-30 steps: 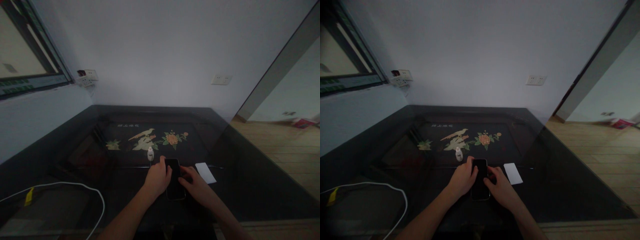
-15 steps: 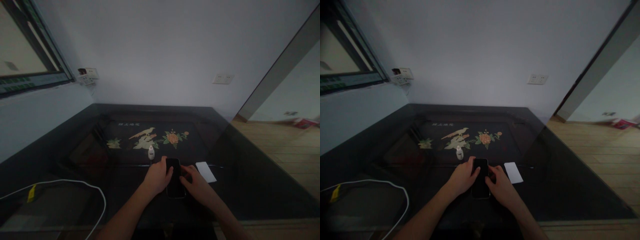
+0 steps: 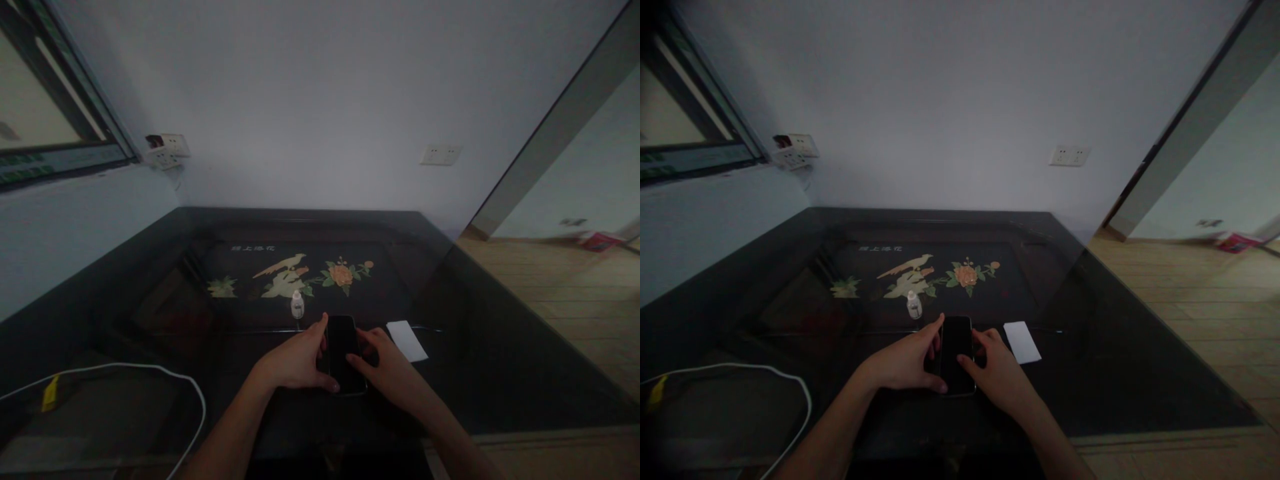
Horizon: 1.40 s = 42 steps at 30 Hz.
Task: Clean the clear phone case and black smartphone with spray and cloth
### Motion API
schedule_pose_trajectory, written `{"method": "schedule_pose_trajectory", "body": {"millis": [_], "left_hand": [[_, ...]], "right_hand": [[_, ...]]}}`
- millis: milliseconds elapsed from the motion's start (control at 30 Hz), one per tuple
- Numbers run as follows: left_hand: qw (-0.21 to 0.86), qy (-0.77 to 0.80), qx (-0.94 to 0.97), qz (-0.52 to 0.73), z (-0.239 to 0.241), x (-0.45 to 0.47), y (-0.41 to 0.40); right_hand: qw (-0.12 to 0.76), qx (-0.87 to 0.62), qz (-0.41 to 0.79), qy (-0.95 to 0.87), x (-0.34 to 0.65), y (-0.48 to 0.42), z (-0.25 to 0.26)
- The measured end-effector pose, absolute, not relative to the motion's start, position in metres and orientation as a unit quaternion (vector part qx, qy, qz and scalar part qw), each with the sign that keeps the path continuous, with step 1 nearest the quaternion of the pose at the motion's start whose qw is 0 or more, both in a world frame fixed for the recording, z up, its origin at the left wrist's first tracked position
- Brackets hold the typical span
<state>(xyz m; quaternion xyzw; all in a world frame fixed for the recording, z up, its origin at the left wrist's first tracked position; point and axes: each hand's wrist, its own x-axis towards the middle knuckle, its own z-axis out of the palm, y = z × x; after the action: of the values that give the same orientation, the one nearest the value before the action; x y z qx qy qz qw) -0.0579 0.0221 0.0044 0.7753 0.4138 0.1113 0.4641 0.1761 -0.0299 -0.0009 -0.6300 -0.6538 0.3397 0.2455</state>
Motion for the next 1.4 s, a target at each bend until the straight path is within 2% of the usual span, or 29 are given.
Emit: {"method": "schedule_pose_trajectory", "body": {"millis": [800, 933, 1067, 1267, 1400], "left_hand": [[0.485, 0.442, 0.743, 0.133, -0.002, -0.055, 0.027], [0.423, 0.504, 0.720, 0.222, 0.005, -0.047, 0.031], [0.350, 0.463, 0.757, 0.300, 0.019, -0.041, 0.032], [0.311, 0.444, 0.800, 0.259, 0.022, -0.043, 0.032], [0.293, 0.454, 0.809, 0.233, 0.016, -0.046, 0.036]], "right_hand": [[0.274, -0.623, 0.323, -0.657, 0.178, -0.029, -0.009], [0.311, -0.637, 0.316, -0.631, 0.186, -0.018, 0.005], [0.387, -0.595, 0.331, -0.621, 0.198, 0.001, 0.027], [0.518, -0.539, 0.229, -0.623, 0.217, 0.024, 0.015], [0.487, -0.574, 0.301, -0.586, 0.216, 0.029, -0.012]]}}
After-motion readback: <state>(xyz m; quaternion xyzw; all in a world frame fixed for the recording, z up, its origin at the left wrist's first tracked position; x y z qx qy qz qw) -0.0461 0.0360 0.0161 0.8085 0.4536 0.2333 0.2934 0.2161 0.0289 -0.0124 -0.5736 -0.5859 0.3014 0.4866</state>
